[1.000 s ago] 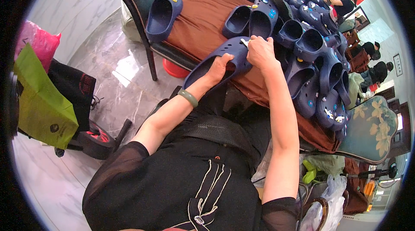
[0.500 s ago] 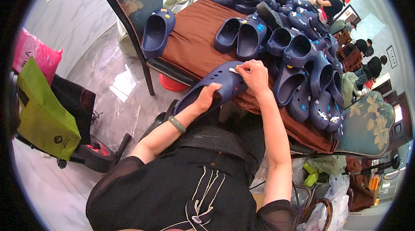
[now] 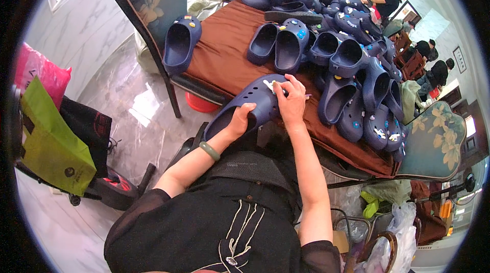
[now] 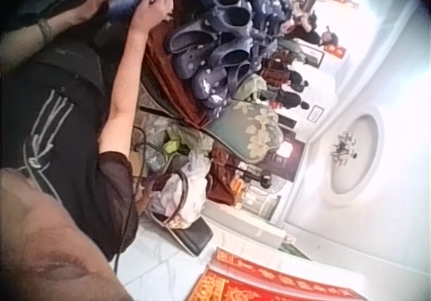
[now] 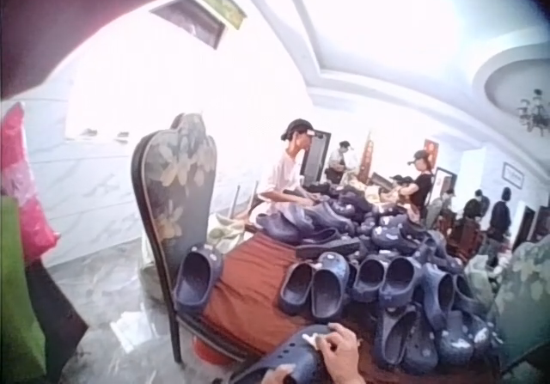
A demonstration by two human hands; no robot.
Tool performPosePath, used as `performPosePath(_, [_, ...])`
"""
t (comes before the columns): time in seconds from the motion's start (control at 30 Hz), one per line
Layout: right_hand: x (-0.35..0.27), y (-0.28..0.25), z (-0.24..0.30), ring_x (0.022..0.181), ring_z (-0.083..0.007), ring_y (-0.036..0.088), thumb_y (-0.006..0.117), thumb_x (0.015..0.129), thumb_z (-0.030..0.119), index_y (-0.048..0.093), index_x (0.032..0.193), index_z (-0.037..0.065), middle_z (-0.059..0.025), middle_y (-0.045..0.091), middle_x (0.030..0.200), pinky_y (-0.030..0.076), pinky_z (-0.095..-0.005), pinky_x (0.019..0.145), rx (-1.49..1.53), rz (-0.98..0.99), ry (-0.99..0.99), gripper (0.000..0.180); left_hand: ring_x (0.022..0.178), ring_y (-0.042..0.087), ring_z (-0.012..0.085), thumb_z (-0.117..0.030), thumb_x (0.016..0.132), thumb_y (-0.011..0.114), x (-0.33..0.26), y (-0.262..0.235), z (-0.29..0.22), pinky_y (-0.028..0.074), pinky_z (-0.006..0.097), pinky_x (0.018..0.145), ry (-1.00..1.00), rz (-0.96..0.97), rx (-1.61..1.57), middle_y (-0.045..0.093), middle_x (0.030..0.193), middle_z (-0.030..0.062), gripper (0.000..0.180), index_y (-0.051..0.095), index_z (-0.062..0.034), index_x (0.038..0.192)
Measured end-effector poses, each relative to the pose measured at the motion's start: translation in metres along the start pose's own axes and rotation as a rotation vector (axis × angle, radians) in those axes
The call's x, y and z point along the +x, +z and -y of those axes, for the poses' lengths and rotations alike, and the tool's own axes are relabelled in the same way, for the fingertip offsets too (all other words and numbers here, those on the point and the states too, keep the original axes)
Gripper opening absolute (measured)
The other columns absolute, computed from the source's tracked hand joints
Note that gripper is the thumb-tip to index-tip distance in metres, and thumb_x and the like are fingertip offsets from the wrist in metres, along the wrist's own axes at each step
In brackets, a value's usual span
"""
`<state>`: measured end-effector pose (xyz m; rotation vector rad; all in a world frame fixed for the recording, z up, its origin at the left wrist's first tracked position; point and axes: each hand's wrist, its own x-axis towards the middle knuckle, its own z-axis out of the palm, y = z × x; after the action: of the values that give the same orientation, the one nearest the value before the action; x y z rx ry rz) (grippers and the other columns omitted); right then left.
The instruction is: Inserting decorative charms and accessories into the holes of blue rubber clogs.
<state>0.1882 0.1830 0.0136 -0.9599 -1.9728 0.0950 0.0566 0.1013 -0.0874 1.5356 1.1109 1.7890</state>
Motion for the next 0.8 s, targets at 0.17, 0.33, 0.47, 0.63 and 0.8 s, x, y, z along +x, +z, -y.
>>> performPosePath(0.17, [0.004, -0.014, 0.019, 0.103, -0.0248, 0.054, 0.07, 0.076, 0.026, 0.067, 0.09, 0.011, -0.0038, 0.063, 0.103, 0.042, -0.04, 0.084, -0.355, 0.019, -0.384, 0.021, 0.096, 0.06, 0.0289, -0.008, 0.091, 0.046, 0.0, 0.003, 0.005, 0.045, 0.037, 0.087, 0.259, -0.065, 0.147, 0.062, 0.102, 0.0151, 0.017, 0.055, -0.0036, 0.105])
performPosePath(0.33, [0.008, -0.017, 0.021, 0.096, -0.0258, 0.055, 0.069, 0.077, 0.025, 0.066, 0.088, 0.01, -0.0045, 0.061, 0.099, 0.044, -0.0398, 0.08, -0.293, 0.174, -0.394, 0.019, 0.096, 0.054, 0.0227, -0.018, 0.093, 0.045, -0.002, 0.004, 0.006, 0.041, 0.034, 0.089, 0.111, -0.065, 0.001, 0.058, 0.103, 0.0125, 0.022, 0.055, -0.0009, 0.104])
performPosePath(0.47, [0.018, -0.014, 0.008, 0.079, -0.0285, 0.06, 0.061, 0.084, 0.017, 0.064, 0.083, 0.008, -0.0098, 0.063, 0.083, 0.047, -0.0392, 0.07, -0.11, 0.063, -0.346, 0.009, 0.094, 0.055, 0.0226, -0.018, 0.093, 0.045, -0.002, 0.005, 0.009, 0.041, 0.033, 0.088, 0.045, -0.061, -0.077, 0.06, 0.097, 0.0121, 0.022, 0.056, -0.0008, 0.102])
performPosePath(0.63, [0.025, -0.027, -0.004, 0.072, -0.0258, 0.061, 0.063, 0.085, 0.018, 0.065, 0.089, 0.007, -0.0093, 0.063, 0.081, 0.049, -0.0355, 0.063, -0.1, -0.037, -0.115, 0.012, 0.086, 0.057, 0.0223, -0.02, 0.093, 0.045, 0.004, 0.008, -0.014, 0.043, 0.031, 0.083, -0.128, -0.113, -0.333, 0.061, 0.086, 0.0121, 0.024, 0.058, 0.0004, 0.093])
performPosePath(0.8, [0.01, -0.02, 0.005, 0.078, -0.0205, 0.054, 0.067, 0.079, 0.025, 0.062, 0.095, 0.009, -0.0025, 0.054, 0.081, 0.046, -0.0331, 0.064, -0.526, 0.054, -0.5, 0.023, 0.08, 0.057, 0.0222, -0.02, 0.093, 0.045, 0.003, 0.008, -0.011, 0.044, 0.032, 0.079, -0.069, -0.115, -0.246, 0.06, 0.083, 0.0135, 0.024, 0.058, -0.0003, 0.092])
